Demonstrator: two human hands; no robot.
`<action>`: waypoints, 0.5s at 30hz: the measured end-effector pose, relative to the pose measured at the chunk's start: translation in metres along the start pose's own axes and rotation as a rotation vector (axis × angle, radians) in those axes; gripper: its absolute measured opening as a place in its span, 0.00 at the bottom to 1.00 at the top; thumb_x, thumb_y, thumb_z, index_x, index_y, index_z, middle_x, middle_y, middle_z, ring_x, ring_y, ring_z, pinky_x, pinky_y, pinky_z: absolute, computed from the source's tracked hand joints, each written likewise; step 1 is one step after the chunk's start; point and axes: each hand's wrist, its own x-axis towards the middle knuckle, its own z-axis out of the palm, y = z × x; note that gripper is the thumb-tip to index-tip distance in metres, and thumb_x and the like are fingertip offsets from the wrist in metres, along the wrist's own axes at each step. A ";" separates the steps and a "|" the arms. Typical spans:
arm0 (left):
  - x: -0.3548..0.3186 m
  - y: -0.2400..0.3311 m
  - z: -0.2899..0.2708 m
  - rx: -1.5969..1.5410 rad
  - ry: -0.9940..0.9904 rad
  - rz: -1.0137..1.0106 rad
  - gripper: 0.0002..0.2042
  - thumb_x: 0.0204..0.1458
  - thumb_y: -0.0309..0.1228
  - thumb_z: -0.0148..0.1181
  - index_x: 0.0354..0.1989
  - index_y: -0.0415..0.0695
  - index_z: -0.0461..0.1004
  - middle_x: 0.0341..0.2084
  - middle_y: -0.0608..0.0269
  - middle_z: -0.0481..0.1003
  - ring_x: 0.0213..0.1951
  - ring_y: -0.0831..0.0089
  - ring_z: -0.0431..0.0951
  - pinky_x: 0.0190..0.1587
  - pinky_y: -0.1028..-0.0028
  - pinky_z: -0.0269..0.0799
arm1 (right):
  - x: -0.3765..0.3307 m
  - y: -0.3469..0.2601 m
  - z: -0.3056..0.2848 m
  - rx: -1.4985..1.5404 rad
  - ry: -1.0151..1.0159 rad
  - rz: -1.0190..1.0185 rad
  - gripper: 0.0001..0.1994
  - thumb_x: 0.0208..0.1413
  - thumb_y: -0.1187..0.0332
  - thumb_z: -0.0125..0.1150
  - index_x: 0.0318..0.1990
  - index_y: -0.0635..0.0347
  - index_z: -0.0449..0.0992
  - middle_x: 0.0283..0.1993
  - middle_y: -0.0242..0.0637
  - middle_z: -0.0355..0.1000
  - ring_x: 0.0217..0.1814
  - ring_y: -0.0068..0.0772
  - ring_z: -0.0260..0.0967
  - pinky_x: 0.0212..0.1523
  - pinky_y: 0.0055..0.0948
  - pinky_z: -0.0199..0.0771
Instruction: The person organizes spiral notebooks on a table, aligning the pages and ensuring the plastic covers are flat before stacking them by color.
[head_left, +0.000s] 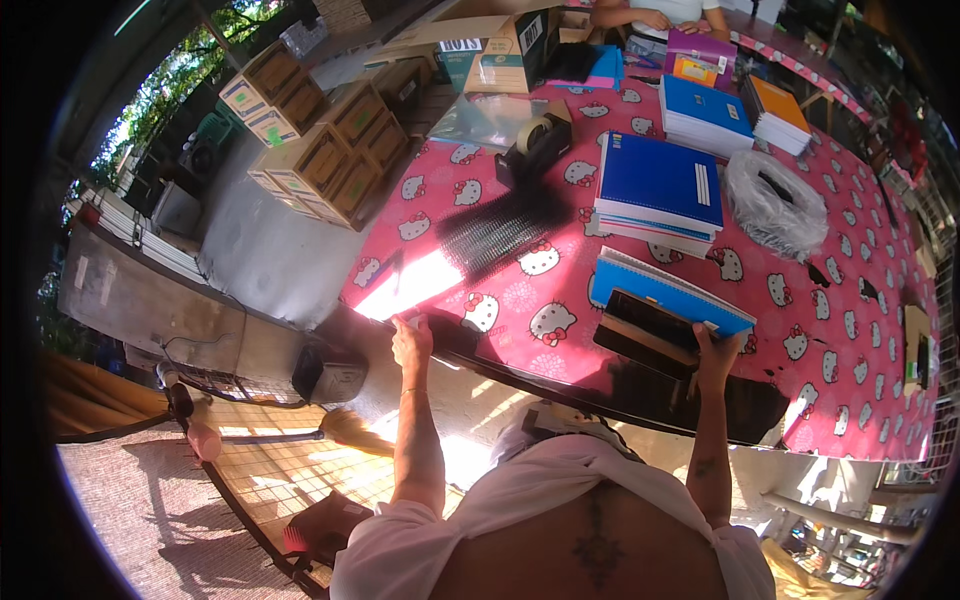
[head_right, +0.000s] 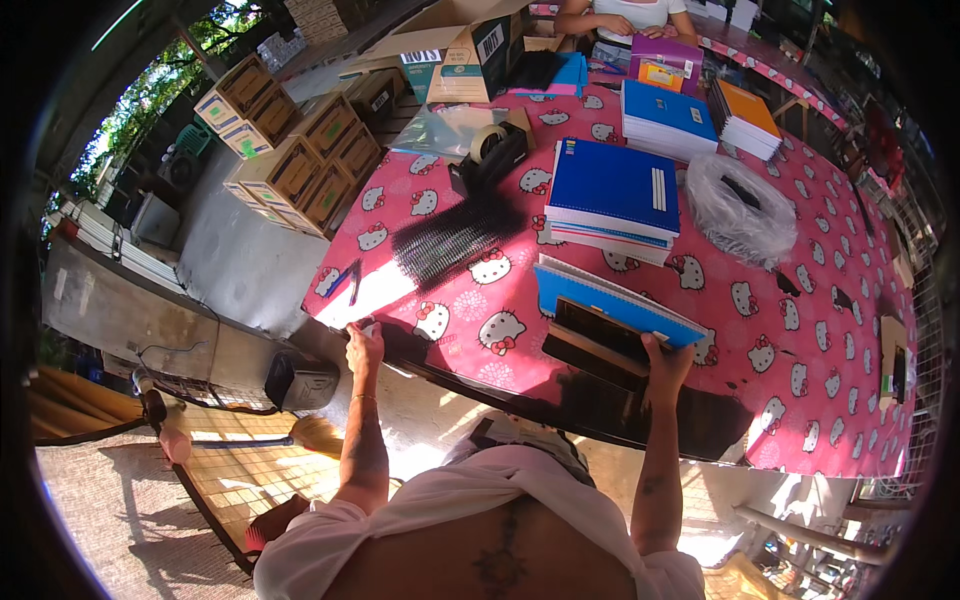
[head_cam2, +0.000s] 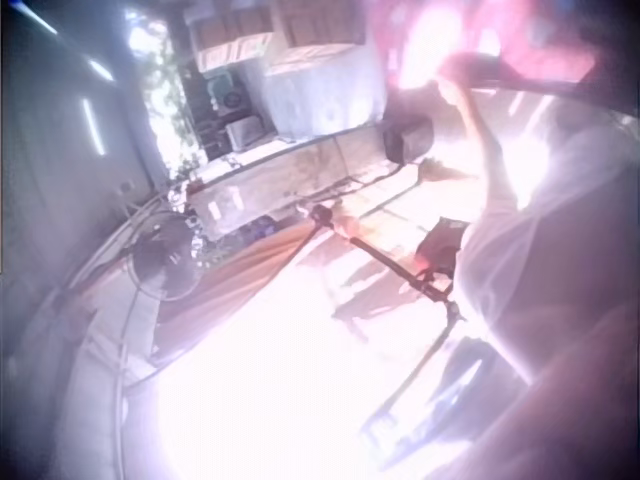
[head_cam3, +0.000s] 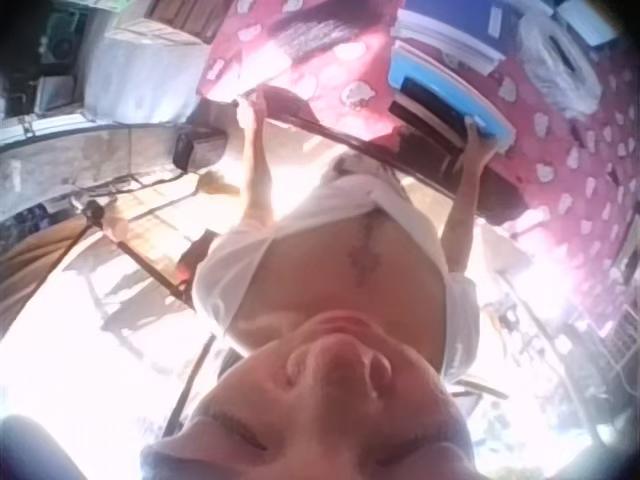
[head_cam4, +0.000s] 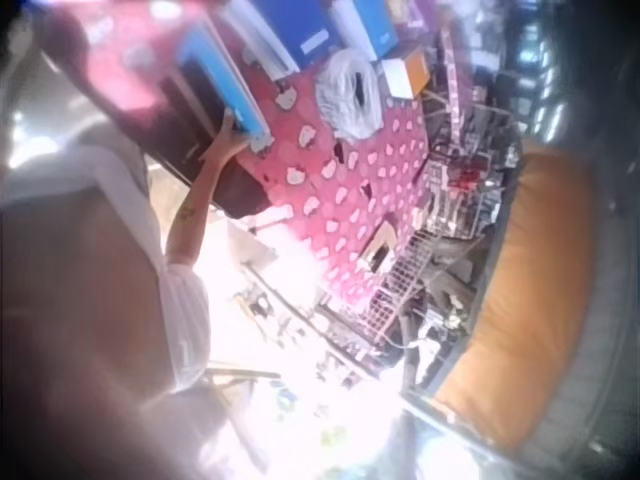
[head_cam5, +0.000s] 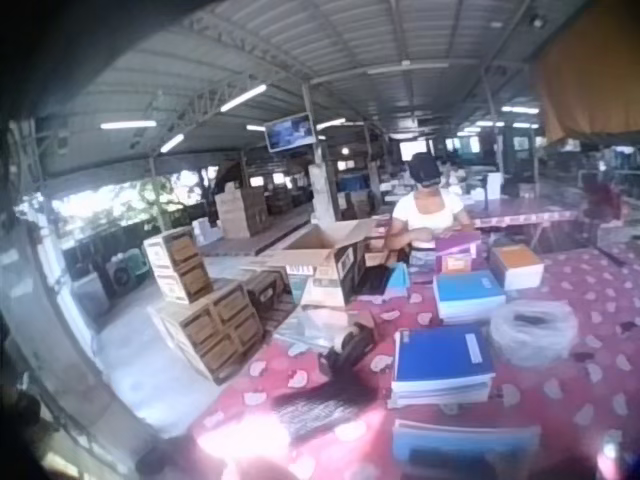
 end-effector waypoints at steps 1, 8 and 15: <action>0.002 -0.007 0.005 -0.058 0.023 0.064 0.31 0.59 0.52 0.57 0.63 0.47 0.57 0.42 0.32 0.78 0.46 0.34 0.78 0.50 0.46 0.74 | 0.001 -0.003 0.004 0.026 0.008 -0.031 0.23 0.51 0.68 0.75 0.51 0.62 0.70 0.47 0.32 0.71 0.49 0.25 0.66 0.55 0.26 0.63; -0.016 -0.018 -0.004 -0.214 0.269 0.143 0.22 0.63 0.46 0.54 0.60 0.49 0.63 0.41 0.39 0.78 0.44 0.36 0.78 0.47 0.49 0.73 | -0.006 0.005 0.020 0.124 0.070 -0.018 0.23 0.50 0.71 0.75 0.50 0.63 0.70 0.45 0.30 0.71 0.47 0.24 0.67 0.53 0.25 0.65; -0.072 0.111 -0.107 -0.878 0.055 0.684 0.08 0.63 0.23 0.49 0.49 0.38 0.68 0.28 0.60 0.74 0.28 0.75 0.72 0.32 0.73 0.69 | -0.007 -0.035 0.007 -0.083 0.025 -0.076 0.23 0.56 0.68 0.71 0.56 0.63 0.68 0.48 0.32 0.70 0.51 0.25 0.65 0.53 0.28 0.67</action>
